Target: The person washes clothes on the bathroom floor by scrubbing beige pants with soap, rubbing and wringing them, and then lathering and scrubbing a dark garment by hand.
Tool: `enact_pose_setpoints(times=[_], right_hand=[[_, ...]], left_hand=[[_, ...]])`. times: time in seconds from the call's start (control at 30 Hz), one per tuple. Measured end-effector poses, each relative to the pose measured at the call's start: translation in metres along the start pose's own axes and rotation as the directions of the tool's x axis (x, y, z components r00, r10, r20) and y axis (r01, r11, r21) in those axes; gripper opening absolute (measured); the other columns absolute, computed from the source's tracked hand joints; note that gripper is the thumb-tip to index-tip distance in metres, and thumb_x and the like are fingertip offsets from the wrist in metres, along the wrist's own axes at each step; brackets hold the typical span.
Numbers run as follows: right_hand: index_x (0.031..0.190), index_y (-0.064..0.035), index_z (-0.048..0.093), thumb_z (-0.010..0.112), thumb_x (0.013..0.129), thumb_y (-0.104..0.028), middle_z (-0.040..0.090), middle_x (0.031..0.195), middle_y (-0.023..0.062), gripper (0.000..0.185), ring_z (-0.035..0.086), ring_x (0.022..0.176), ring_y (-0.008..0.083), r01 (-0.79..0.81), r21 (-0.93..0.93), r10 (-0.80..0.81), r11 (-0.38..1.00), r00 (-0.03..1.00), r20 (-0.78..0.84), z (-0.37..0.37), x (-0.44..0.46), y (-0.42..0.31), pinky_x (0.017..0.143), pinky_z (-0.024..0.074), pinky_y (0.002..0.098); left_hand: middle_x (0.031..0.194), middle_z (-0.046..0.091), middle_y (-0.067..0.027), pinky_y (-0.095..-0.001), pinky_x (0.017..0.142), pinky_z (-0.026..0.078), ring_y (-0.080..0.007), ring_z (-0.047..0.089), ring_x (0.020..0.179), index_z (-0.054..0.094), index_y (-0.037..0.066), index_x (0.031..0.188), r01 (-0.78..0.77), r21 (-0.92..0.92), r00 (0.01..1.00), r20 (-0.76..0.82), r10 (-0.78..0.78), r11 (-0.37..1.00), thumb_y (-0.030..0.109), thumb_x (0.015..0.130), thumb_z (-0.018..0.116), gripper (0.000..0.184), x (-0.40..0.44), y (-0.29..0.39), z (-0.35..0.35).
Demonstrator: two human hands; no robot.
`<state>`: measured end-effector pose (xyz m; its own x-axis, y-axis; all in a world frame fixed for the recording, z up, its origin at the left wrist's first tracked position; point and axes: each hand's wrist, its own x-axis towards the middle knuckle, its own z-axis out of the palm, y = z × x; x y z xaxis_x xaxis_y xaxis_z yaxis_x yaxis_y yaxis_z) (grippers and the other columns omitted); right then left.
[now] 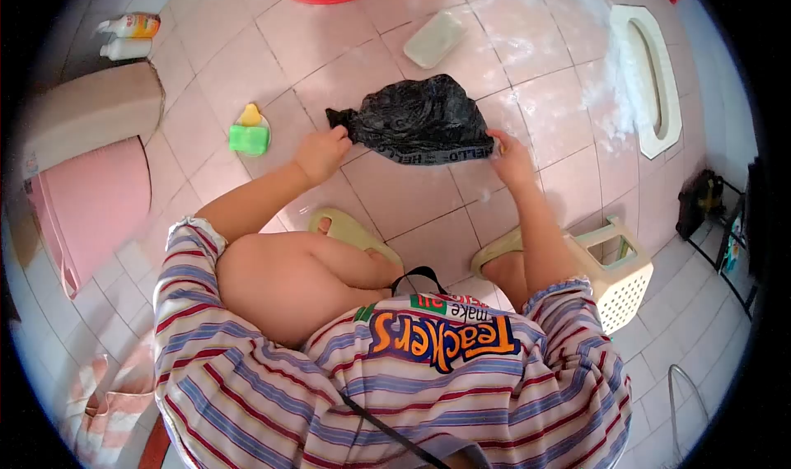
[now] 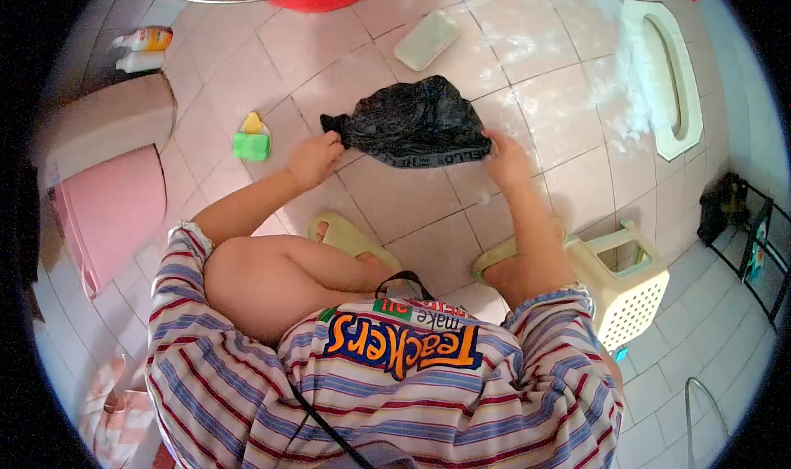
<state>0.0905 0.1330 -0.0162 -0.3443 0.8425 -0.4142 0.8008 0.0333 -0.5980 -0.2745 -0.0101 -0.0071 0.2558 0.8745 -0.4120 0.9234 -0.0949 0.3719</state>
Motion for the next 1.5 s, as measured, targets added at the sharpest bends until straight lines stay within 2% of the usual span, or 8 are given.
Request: enact_pose_setpoints(times=[0.23, 0.3, 0.43, 0.57, 0.77, 1.03, 1.3, 1.5], right_hand=[[0.099, -0.0129, 0.063, 0.071, 0.073, -0.014, 0.054, 0.088, 0.0124, 0.027, 0.058, 0.081, 0.0311, 0.298, 0.102, -0.26, 0.949, 0.923, -0.283, 0.052, 0.043, -0.09, 0.071, 0.0475, 0.04], [0.095, -0.0121, 0.063, 0.072, 0.073, -0.016, 0.054, 0.093, 0.0118, 0.024, 0.058, 0.083, 0.0319, 0.319, 0.048, -0.286, 0.947, 0.899, -0.333, 0.06, 0.06, -0.092, 0.072, 0.0475, 0.0406], [0.084, -0.0076, 0.058, 0.072, 0.074, -0.017, 0.057, 0.096, 0.0129, 0.02, 0.058, 0.087, 0.0341, 0.141, -0.176, -0.135, 0.974, 0.99, 0.043, 0.063, 0.068, -0.09, 0.073, 0.0469, 0.0424], [0.081, -0.0036, 0.057, 0.072, 0.077, -0.014, 0.06, 0.076, 0.0118, 0.019, 0.059, 0.072, 0.0286, 0.297, 0.176, -0.214, 0.939, 0.901, -0.376, 0.045, 0.051, -0.069, 0.066, 0.0464, 0.0371], [0.083, -0.0068, 0.057, 0.069, 0.083, -0.016, 0.05, 0.07, -0.0052, 0.014, 0.046, 0.062, 0.0078, -0.097, 0.587, 0.177, 0.803, 0.981, -0.08, 0.015, 0.032, -0.059, 0.057, 0.0393, 0.0238], [0.1, -0.0067, 0.063, 0.062, 0.08, -0.017, 0.057, 0.103, 0.0137, 0.022, 0.053, 0.097, 0.0334, 0.739, 0.107, -0.547, 0.665, 0.579, -0.605, 0.018, 0.008, -0.224, 0.085, 0.0425, 0.0419], [0.089, -0.0006, 0.058, 0.045, 0.094, -0.027, 0.059, 0.081, 0.0118, 0.03, 0.057, 0.077, 0.022, 0.068, 0.899, 0.038, 0.432, 0.995, -0.093, -0.011, 0.031, -0.234, 0.075, 0.0443, 0.0339], [0.102, -0.0009, 0.062, 0.042, 0.094, -0.048, 0.063, 0.092, 0.0055, 0.052, 0.057, 0.084, 0.0143, 0.003, 0.866, -0.159, 0.499, 0.983, 0.088, -0.029, 0.02, -0.217, 0.078, 0.0441, 0.0279]], left_hand=[[0.106, 0.055, -0.0138, -0.0384, 0.077, 0.05, -0.0341, 0.058, 0.089, 0.057, 0.003, 0.099, -0.114, -0.12, 0.82, -0.571, 0.025, 0.986, 0.008, 0.077, 0.065, 0.024, 0.038, -0.011, -0.002], [0.107, 0.058, -0.0162, -0.0374, 0.079, 0.049, -0.0313, 0.059, 0.093, 0.055, -0.001, 0.101, 0.139, -0.748, 0.916, -0.152, -0.372, 0.649, 0.016, 0.073, 0.073, 0.036, 0.059, -0.005, 0.004], [0.098, 0.062, -0.0139, -0.0371, 0.075, 0.049, -0.0266, 0.06, 0.086, 0.056, -0.001, 0.098, 0.385, -0.432, 0.911, 0.037, -0.41, 0.816, 0.021, 0.069, 0.078, 0.043, 0.082, 0.012, -0.011], [0.088, 0.065, -0.0076, -0.0329, 0.068, 0.049, -0.0198, 0.059, 0.075, 0.061, 0.003, 0.091, 0.178, -0.498, 0.984, 0.115, -0.139, 0.848, 0.016, 0.069, 0.075, 0.029, 0.076, 0.003, -0.02], [0.083, 0.061, -0.0034, -0.0322, 0.072, 0.048, -0.0118, 0.059, 0.084, 0.06, 0.005, 0.089, 0.065, -0.998, 0.995, 0.065, -0.077, 0.001, 0.009, 0.08, 0.061, 0.01, 0.059, 0.04, -0.085], [0.095, 0.06, -0.0059, -0.0401, 0.085, 0.049, -0.0206, 0.059, 0.096, 0.055, 0.01, 0.099, 0.018, -0.68, 0.997, 0.063, -0.034, -0.733, 0.027, 0.096, 0.038, 0.024, 0.092, 0.086, -0.11], [0.089, 0.061, -0.0068, -0.0414, 0.084, 0.049, -0.022, 0.061, 0.088, 0.055, 0.011, 0.094, -0.048, -0.784, 0.912, 0.218, -0.347, -0.619, 0.031, 0.095, 0.042, 0.024, 0.077, 0.136, -0.183], [0.083, 0.06, -0.0052, -0.0382, 0.076, 0.05, -0.0202, 0.06, 0.078, 0.055, 0.01, 0.089, -0.124, -0.771, 0.967, 0.048, -0.251, -0.625, 0.03, 0.092, 0.052, 0.021, 0.067, 0.126, -0.202]])
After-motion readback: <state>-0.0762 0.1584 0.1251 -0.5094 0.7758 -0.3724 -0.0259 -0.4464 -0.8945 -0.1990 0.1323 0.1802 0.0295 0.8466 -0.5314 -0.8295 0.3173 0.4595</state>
